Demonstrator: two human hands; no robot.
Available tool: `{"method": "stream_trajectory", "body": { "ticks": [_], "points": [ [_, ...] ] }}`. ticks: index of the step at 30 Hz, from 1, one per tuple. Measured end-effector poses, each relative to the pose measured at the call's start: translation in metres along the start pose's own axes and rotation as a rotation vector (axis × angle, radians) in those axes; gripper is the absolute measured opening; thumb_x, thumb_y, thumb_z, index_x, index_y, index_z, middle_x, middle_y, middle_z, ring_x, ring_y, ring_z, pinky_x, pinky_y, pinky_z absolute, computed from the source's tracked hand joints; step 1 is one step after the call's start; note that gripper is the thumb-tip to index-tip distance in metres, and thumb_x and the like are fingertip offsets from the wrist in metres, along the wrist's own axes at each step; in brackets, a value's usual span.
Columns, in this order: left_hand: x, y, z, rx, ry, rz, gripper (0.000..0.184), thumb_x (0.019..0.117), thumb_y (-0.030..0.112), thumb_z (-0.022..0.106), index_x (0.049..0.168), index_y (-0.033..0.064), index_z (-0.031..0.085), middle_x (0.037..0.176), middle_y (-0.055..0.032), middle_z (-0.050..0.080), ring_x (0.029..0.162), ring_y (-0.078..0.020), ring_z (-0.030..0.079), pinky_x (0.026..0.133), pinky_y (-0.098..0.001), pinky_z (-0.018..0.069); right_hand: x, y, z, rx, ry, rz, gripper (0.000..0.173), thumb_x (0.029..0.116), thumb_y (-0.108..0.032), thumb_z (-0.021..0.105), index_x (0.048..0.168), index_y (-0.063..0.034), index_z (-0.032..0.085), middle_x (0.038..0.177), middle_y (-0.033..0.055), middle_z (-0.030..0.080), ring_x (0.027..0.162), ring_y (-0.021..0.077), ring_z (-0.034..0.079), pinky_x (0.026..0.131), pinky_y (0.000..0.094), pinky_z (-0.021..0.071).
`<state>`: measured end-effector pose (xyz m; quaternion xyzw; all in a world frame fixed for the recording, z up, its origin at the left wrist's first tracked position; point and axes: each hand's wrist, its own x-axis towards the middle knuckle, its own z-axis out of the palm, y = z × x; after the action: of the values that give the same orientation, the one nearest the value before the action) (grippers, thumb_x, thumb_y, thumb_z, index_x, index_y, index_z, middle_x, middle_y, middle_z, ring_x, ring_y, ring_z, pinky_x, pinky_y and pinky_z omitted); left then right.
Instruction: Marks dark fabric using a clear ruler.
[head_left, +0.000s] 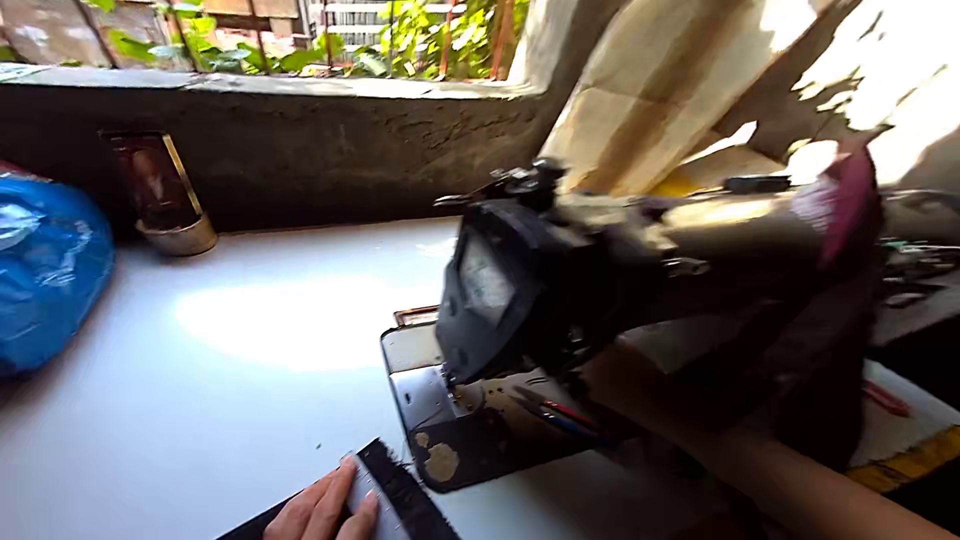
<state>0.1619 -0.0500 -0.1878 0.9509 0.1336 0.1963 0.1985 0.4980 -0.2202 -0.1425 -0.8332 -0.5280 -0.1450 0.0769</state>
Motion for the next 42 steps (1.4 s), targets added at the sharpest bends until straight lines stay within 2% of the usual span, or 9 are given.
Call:
{"method": "stream_trajectory", "body": {
  "ticks": [3,12,16,20,24,28,33,37,42],
  "points": [
    [0.000,0.002,0.003,0.038,0.045,-0.009,0.055,0.0880,0.051,0.074,0.121,0.0069,0.075,0.136,-0.0218,0.065,0.126,-0.0380,0.062,0.107,-0.0467,0.0453,-0.003,0.003,0.007,0.055,0.072,-0.058,0.007,0.0789,0.006,0.074,0.079,0.0099,0.068,0.072,0.0265,0.066,0.072,0.0477,0.068,0.069,0.0645,0.0518],
    [-0.002,-0.004,0.011,0.115,0.123,0.032,0.056,0.0874,0.060,0.069,0.118,0.0132,0.077,0.135,-0.0161,0.067,0.126,-0.0282,0.063,0.109,-0.0383,0.0449,0.003,0.005,0.022,0.150,0.153,0.008,0.006,0.0807,0.014,0.066,0.085,0.0165,0.063,0.081,0.0340,0.063,0.076,0.0532,0.065,0.068,0.0668,0.0490],
    [-0.002,-0.005,0.012,0.123,0.135,0.039,0.057,0.0877,0.062,0.068,0.118,0.0141,0.077,0.135,-0.0151,0.067,0.126,-0.0272,0.063,0.108,-0.0373,0.0452,0.013,0.004,0.015,0.205,-0.010,0.202,0.009,0.0930,0.008,0.066,0.088,0.0151,0.065,0.086,0.0327,0.064,0.082,0.0491,0.065,0.074,0.0629,0.0488],
    [-0.002,-0.006,0.013,0.121,0.144,0.050,0.056,0.0878,0.062,0.067,0.116,0.0142,0.077,0.134,-0.0152,0.068,0.125,-0.0273,0.063,0.105,-0.0375,0.0466,0.018,-0.005,0.005,0.297,-0.056,0.315,0.015,0.0967,0.004,0.065,0.088,0.0154,0.066,0.086,0.0317,0.064,0.083,0.0454,0.063,0.079,0.0609,0.0463],
    [-0.002,-0.007,0.012,0.131,0.138,0.053,0.057,0.0878,0.063,0.067,0.115,0.0146,0.077,0.134,-0.0151,0.068,0.124,-0.0271,0.063,0.105,-0.0368,0.0461,-0.001,0.001,0.015,0.285,0.091,0.163,0.007,0.0857,0.010,0.071,0.087,0.0127,0.064,0.077,0.0255,0.060,0.068,0.0400,0.060,0.065,0.0575,0.0471],
    [-0.002,-0.006,0.012,0.139,0.136,0.048,0.057,0.0894,0.063,0.065,0.117,0.0148,0.077,0.135,-0.0146,0.067,0.126,-0.0264,0.062,0.108,-0.0365,0.0448,-0.050,-0.018,-0.007,0.361,-0.024,0.120,0.023,0.0930,-0.020,0.064,0.100,0.0019,0.068,0.084,0.0158,0.068,0.071,0.0332,0.067,0.062,0.0541,0.0543],
    [-0.002,-0.005,0.012,0.135,0.126,0.038,0.057,0.0890,0.062,0.066,0.117,0.0136,0.077,0.134,-0.0154,0.067,0.126,-0.0274,0.062,0.109,-0.0367,0.0437,-0.063,-0.085,-0.038,0.668,-0.194,-0.097,0.019,0.1034,-0.013,0.057,0.108,0.0041,0.066,0.091,0.0199,0.071,0.079,0.0284,0.068,0.075,0.0437,0.0549],
    [-0.001,-0.004,0.011,0.132,0.123,0.039,0.057,0.0883,0.061,0.067,0.116,0.0130,0.078,0.134,-0.0164,0.068,0.125,-0.0276,0.063,0.109,-0.0377,0.0436,-0.033,-0.130,0.008,0.811,0.048,-0.184,0.017,0.1004,-0.021,0.054,0.105,-0.0102,0.066,0.081,0.0003,0.067,0.068,0.0035,0.062,0.062,0.0171,0.0522],
    [-0.001,-0.004,0.010,0.111,0.116,0.034,0.057,0.0885,0.060,0.068,0.117,0.0116,0.077,0.134,-0.0177,0.067,0.125,-0.0286,0.063,0.107,-0.0378,0.0448,-0.003,-0.165,0.031,0.779,0.044,-0.155,0.012,0.0983,-0.020,0.055,0.100,-0.0132,0.065,0.071,-0.0051,0.059,0.061,0.0007,0.056,0.057,0.0143,0.0473]
  ]
}}
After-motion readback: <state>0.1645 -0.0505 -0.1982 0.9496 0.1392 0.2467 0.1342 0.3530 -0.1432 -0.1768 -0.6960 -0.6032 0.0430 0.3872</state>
